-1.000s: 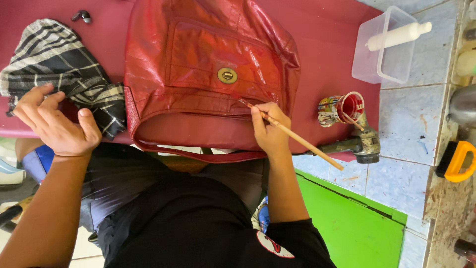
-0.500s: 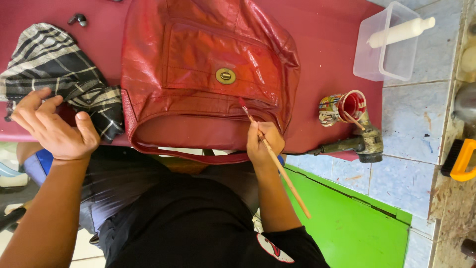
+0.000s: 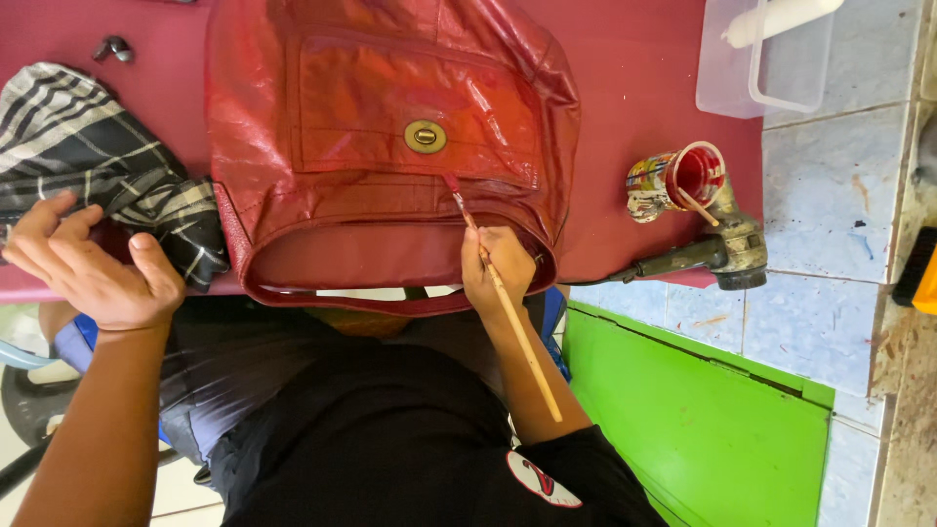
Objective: The person paints a red leather bag with red paint using a small brush. They repeatedly dip the brush into a container of paint and apply it to the surface of the bag, focusing on the front flap and edges.
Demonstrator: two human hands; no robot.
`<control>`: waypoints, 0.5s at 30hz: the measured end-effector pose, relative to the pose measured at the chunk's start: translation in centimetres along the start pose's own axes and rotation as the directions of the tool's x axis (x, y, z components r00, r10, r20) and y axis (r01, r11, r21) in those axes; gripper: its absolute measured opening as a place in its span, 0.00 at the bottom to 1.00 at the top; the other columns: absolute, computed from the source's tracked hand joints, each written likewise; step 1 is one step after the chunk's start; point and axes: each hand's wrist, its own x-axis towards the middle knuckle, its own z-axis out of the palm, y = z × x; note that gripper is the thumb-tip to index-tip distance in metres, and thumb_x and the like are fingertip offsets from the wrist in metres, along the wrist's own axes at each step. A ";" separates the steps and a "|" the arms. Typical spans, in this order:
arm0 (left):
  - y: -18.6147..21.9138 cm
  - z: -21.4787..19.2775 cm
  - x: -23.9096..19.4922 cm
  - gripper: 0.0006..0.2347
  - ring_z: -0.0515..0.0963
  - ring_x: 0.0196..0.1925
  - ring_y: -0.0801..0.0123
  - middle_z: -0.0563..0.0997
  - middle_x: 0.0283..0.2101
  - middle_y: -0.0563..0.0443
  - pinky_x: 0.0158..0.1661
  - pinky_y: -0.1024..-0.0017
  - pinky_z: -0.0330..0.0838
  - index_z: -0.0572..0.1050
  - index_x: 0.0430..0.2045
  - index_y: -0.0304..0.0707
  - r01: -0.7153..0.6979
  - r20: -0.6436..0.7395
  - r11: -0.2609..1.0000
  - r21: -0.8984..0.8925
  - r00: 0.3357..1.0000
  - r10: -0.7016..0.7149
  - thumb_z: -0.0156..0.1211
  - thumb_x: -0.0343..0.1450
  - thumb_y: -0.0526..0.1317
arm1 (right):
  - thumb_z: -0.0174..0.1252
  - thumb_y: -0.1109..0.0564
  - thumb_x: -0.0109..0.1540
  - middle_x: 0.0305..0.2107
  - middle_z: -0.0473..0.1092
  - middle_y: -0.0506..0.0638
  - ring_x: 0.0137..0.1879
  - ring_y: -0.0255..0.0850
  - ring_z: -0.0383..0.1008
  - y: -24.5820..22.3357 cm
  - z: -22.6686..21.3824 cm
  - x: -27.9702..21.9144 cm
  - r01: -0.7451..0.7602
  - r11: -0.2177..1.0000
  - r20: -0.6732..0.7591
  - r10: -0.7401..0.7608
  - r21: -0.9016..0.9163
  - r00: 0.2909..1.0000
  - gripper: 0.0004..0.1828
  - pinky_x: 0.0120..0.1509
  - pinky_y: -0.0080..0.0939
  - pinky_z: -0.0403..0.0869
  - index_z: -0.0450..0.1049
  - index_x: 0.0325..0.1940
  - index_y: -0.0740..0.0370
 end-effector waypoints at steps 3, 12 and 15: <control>-0.4 0.2 -0.4 0.22 0.73 0.50 0.29 0.73 0.49 0.18 0.55 0.41 0.59 0.70 0.40 0.12 -0.008 0.001 1.000 0.020 1.000 0.008 0.41 0.84 0.46 | 0.57 0.65 0.65 0.22 0.67 0.52 0.25 0.43 0.68 -0.1 -0.8 0.3 -0.101 0.991 -0.084 0.094 -0.085 0.992 0.15 0.27 0.41 0.65 0.65 0.24 0.64; -0.3 0.3 -0.3 0.24 0.72 0.47 0.31 0.72 0.49 0.20 0.52 0.44 0.60 0.71 0.39 0.13 -0.018 -0.014 0.999 0.029 1.000 0.018 0.40 0.84 0.47 | 0.53 0.53 0.68 0.24 0.68 0.47 0.29 0.47 0.72 0.4 -1.8 0.7 -0.273 0.932 0.016 0.285 -0.239 0.958 0.13 0.31 0.49 0.67 0.71 0.29 0.56; -0.1 0.2 -0.1 0.23 0.71 0.46 0.30 0.72 0.49 0.21 0.52 0.42 0.60 0.70 0.38 0.14 -0.007 -0.012 1.000 0.019 1.000 0.008 0.40 0.84 0.47 | 0.57 0.55 0.67 0.32 0.73 0.53 0.37 0.50 0.77 0.8 -2.4 1.7 -0.198 0.972 0.153 0.217 -0.127 0.964 0.07 0.40 0.49 0.73 0.72 0.38 0.60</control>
